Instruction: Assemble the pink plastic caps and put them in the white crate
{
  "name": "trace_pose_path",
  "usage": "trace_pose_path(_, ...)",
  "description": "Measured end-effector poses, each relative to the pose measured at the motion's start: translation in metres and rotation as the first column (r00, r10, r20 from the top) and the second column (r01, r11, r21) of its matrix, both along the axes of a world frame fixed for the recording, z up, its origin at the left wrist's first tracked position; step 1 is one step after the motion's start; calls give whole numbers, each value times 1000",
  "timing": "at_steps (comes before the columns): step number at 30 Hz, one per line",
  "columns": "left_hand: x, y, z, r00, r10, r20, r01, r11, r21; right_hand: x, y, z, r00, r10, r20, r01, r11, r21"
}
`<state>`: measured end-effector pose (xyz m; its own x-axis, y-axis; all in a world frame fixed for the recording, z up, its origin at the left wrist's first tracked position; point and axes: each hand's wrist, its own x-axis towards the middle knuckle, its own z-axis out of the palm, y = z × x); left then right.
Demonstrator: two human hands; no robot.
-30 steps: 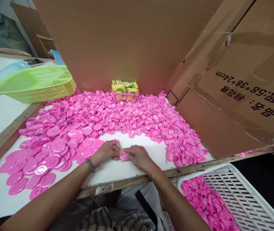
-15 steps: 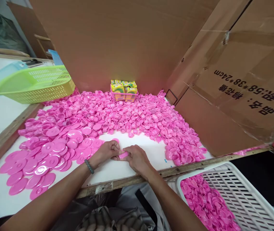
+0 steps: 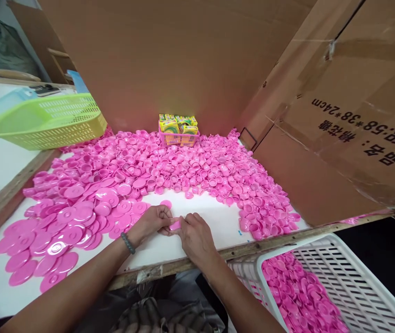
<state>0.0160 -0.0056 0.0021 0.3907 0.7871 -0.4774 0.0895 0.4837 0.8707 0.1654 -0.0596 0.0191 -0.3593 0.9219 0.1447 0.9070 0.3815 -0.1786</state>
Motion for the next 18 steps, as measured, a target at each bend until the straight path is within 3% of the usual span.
trace_pose_path(6,2,3,4,998,-13,-66,10,999,-35,1,13,9,996,57,70,-51,995,-86)
trace_pose_path(10,1,2,3,998,5,-68,-5,1000,-1,3,12,6,998,14,-67,-23,992,-127)
trace_pose_path(13,-1,1,1,1000,6,-23,-5,999,35,4,5,1,983,-38,-181,21,995,-93)
trace_pose_path(18,-2,-1,0,998,14,63,-19,997,73,3,-3,0,978,-129,-165,124,992,-37)
